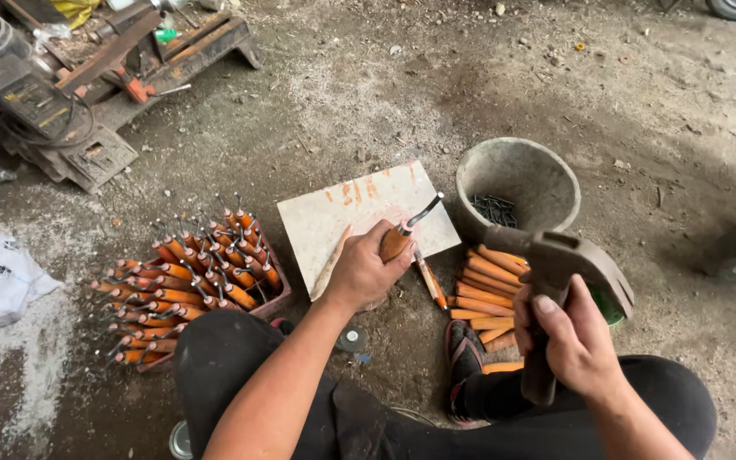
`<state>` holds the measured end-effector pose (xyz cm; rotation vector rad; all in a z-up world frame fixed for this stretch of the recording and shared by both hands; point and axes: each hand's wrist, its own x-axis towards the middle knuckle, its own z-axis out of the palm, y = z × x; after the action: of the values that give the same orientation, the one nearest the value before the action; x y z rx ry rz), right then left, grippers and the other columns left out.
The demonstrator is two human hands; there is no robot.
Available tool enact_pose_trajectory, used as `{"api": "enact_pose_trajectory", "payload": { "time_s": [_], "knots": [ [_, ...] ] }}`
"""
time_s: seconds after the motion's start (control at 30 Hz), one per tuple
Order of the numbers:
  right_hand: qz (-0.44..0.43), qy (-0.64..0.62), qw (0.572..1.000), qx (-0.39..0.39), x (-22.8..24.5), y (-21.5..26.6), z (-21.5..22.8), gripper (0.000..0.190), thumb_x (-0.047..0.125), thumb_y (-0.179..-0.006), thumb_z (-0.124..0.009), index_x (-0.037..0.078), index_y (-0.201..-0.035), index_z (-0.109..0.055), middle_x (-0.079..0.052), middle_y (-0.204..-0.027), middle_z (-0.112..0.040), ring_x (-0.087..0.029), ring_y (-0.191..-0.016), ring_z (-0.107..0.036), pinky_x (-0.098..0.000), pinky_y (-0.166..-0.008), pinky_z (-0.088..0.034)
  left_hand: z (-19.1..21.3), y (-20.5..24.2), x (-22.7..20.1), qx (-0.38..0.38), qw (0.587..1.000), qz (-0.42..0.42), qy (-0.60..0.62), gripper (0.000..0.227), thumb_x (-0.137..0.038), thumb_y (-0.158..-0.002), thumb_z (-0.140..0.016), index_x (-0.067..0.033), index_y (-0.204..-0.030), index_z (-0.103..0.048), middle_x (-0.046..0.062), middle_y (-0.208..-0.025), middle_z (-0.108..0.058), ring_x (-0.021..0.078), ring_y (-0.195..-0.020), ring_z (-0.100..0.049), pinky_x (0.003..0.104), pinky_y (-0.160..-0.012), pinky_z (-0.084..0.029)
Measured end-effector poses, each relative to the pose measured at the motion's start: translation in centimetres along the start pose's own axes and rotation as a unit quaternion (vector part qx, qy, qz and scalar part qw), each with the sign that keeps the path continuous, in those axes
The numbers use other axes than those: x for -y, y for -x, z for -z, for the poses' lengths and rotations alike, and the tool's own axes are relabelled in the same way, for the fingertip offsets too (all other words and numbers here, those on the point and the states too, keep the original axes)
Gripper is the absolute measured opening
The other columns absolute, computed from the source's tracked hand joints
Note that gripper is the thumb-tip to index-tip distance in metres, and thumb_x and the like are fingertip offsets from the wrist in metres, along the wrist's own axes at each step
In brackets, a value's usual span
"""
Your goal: The person sits on the ground and assembles hooks by inserting metal hooks into wooden handles. They use a hammer to secure the hooks and apply a pink substance from a board to the metal parts. Finished items are placed in a crate.
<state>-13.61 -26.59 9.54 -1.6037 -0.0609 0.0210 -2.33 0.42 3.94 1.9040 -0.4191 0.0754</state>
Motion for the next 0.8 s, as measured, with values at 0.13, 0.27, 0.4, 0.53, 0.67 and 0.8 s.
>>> {"api": "enact_pose_trajectory", "payload": {
  "time_s": [0.13, 0.27, 0.4, 0.53, 0.67, 0.8],
  "knots": [
    [-0.07, 0.117, 0.991, 0.001, 1.5, -0.6, -1.7, 0.016, 0.015, -0.102, -0.047, 0.001, -0.107, -0.054, -0.007, -0.074, -0.06, -0.013, -0.051, -0.056, -0.028, -0.045, -0.048, -0.8, 0.4, -0.1, 0.01, 1.0, -0.023, -0.002, 0.029, -0.035, -0.095, -0.072, -0.0071, -0.095, -0.062, 0.012, -0.071, -0.069, 0.0263, -0.063, -0.069, 0.041, -0.061, -0.051],
    [-0.019, 0.211, 0.977, 0.002, 3.4, -0.1, -1.6, 0.017, 0.016, -0.1, -0.052, 0.001, -0.099, -0.058, -0.004, -0.07, -0.06, -0.011, -0.051, -0.058, -0.0279, -0.045, -0.05, -1.1, 0.4, -0.1, 0.012, 0.999, -0.037, 0.002, 0.03, -0.035, -0.094, -0.072, -0.0075, -0.095, -0.06, 0.011, -0.071, -0.069, 0.0262, -0.066, -0.071, 0.041, -0.062, -0.052],
    [0.07, 0.206, 0.974, -0.061, 5.0, 0.9, -1.4, 0.018, 0.019, -0.102, -0.05, 0.004, -0.1, -0.059, 0.0, -0.07, -0.061, -0.009, -0.055, -0.057, -0.0263, -0.05, -0.048, -1.0, 0.6, -0.3, 0.021, 0.999, -0.021, 0.021, 0.028, -0.034, -0.093, -0.072, -0.0084, -0.096, -0.061, 0.01, -0.073, -0.072, 0.0247, -0.067, -0.073, 0.04, -0.063, -0.053],
    [-0.067, 0.348, 0.935, -0.012, 3.7, -1.2, -2.8, 0.022, 0.023, -0.099, -0.057, 0.004, -0.089, -0.061, -0.001, -0.058, -0.057, -0.013, -0.05, -0.054, -0.0298, -0.047, -0.047, -1.4, 0.7, -0.7, 0.098, 0.993, 0.043, -0.043, 0.027, -0.037, -0.096, -0.07, -0.0114, -0.099, -0.063, 0.012, -0.07, -0.067, 0.0251, -0.063, -0.069, 0.041, -0.06, -0.05],
    [-0.026, 0.247, 0.968, -0.022, 2.9, 0.3, -2.5, 0.027, 0.022, -0.102, -0.054, 0.001, -0.087, -0.061, -0.002, -0.061, -0.058, -0.01, -0.052, -0.053, -0.0282, -0.047, -0.045, -1.3, 0.4, -0.3, 0.029, 1.0, 0.002, -0.001, 0.031, -0.036, -0.094, -0.073, -0.0066, -0.096, -0.062, 0.011, -0.071, -0.068, 0.0227, -0.064, -0.067, 0.039, -0.062, -0.052],
    [0.02, 0.202, 0.978, -0.038, 2.6, 1.2, -0.8, 0.023, 0.023, -0.102, -0.052, 0.003, -0.094, -0.06, 0.0, -0.064, -0.059, -0.009, -0.054, -0.055, -0.0261, -0.049, -0.047, -1.0, 0.6, -0.1, 0.025, 0.999, 0.025, -0.003, 0.031, -0.035, -0.094, -0.072, -0.0057, -0.097, -0.063, 0.012, -0.073, -0.069, 0.023, -0.063, -0.066, 0.038, -0.064, -0.052]
  ]
}}
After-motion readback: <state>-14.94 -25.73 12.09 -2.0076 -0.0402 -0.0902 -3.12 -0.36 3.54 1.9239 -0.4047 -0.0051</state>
